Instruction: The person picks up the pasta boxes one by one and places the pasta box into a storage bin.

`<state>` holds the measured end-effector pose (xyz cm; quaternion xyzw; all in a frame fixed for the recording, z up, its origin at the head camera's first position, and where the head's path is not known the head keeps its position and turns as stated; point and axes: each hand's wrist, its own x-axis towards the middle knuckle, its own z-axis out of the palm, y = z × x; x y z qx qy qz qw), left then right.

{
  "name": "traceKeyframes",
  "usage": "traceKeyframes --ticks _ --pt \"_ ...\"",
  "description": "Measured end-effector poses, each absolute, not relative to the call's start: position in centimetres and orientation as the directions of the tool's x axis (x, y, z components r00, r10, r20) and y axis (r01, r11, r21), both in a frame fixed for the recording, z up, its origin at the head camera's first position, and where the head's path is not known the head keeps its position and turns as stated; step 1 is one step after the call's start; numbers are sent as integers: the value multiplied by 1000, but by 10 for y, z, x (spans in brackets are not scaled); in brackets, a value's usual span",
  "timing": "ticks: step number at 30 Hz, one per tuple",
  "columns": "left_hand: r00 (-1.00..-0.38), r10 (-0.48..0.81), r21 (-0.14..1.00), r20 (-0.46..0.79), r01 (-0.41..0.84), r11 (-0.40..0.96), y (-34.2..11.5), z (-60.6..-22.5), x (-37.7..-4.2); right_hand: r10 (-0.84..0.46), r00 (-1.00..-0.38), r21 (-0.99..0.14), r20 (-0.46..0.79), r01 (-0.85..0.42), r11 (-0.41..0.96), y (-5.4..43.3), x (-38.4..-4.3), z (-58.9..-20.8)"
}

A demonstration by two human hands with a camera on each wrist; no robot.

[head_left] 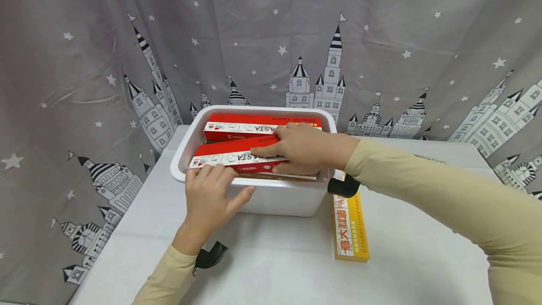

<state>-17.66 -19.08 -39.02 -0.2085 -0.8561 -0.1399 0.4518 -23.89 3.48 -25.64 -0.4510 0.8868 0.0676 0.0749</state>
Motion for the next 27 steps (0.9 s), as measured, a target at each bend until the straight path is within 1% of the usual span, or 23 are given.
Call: traceKeyframes --ticks 8,12,15,22,27 --pt "-510 235 50 828 484 874 -192 -390 -176 -769 -592 74 -241 -802 593 22 -245 -259" --pt "-514 234 60 825 492 869 -191 -390 -176 -774 -575 64 -266 -812 581 18 -247 -265" --pt "-515 230 68 826 496 865 -190 -391 -176 -767 -576 62 -283 -809 584 14 -249 -270" --pt "-515 231 59 825 485 873 -191 -391 -177 -777 -557 110 -293 -827 551 6 -252 -278" --pt "-512 225 63 829 486 872 -191 -391 -177 -760 -564 101 -323 -819 565 0 -253 -281"
